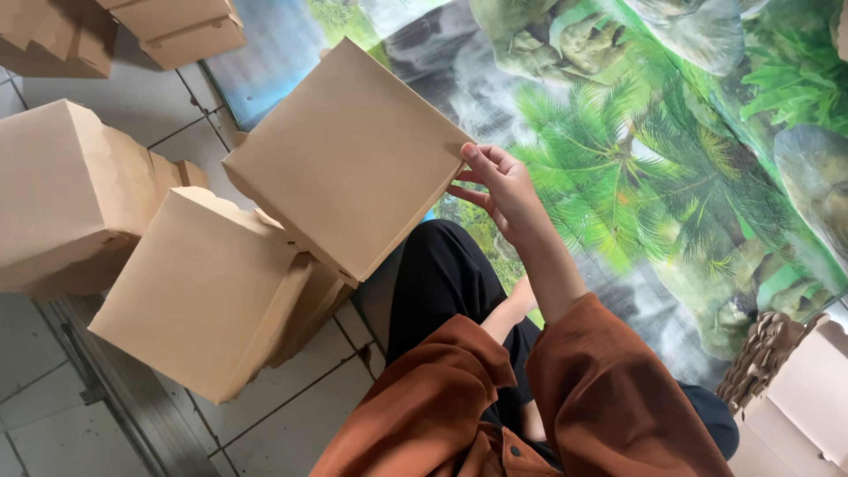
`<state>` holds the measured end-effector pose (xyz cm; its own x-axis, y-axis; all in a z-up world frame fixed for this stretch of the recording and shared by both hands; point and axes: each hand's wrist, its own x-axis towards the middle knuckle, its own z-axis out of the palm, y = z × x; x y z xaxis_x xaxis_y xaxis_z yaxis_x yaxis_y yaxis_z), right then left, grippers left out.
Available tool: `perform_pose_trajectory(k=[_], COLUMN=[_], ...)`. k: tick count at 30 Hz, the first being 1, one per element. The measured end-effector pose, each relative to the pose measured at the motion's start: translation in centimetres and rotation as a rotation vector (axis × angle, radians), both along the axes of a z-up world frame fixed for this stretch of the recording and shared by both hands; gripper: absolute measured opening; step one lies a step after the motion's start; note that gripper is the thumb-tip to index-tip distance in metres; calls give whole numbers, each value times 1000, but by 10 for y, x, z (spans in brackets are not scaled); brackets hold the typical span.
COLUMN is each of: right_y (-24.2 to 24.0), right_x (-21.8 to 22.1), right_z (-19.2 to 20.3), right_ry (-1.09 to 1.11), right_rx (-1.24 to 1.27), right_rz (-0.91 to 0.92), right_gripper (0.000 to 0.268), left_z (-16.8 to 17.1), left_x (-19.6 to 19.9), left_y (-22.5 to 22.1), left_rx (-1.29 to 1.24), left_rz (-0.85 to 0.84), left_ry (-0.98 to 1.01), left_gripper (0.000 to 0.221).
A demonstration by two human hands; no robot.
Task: The person folds cardboard sheets into boxes by hand while sitting on the floor and stacks the completed boxes to the side.
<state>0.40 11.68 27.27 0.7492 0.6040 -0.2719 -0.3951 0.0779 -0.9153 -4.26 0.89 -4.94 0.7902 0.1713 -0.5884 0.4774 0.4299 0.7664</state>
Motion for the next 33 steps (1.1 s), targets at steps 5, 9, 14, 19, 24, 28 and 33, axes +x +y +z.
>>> perform_pose_trajectory(k=[5, 9, 14, 19, 24, 28, 33], right_y=[4, 9, 14, 9, -11, -53, -139], right_x=[4, 1, -5, -7, 1, 17, 39], right_z=[-7, -9, -1, 5, 6, 2, -7], right_ry=[11, -1, 11, 21, -4, -62, -119], right_rx=[16, 31, 8, 9, -32, -49, -167], right_rz=[-47, -127, -131, -93, -17, -9, 30], right_gripper=[41, 45, 52, 58, 57, 55, 38], left_z=[10, 15, -3, -25, -44, -63, -64], left_x=[-32, -26, 5, 18, 27, 28, 39], left_y=[21, 8, -6, -11, -14, -18, -24], left_rx=[-2, 0, 10, 25, 39, 50, 61], left_rz=[-25, -36, -67, -94, -119, -160, -188], left_ry=[7, 6, 0, -6, -13, -18, -16], left_gripper=[27, 26, 24, 23, 22, 21, 20])
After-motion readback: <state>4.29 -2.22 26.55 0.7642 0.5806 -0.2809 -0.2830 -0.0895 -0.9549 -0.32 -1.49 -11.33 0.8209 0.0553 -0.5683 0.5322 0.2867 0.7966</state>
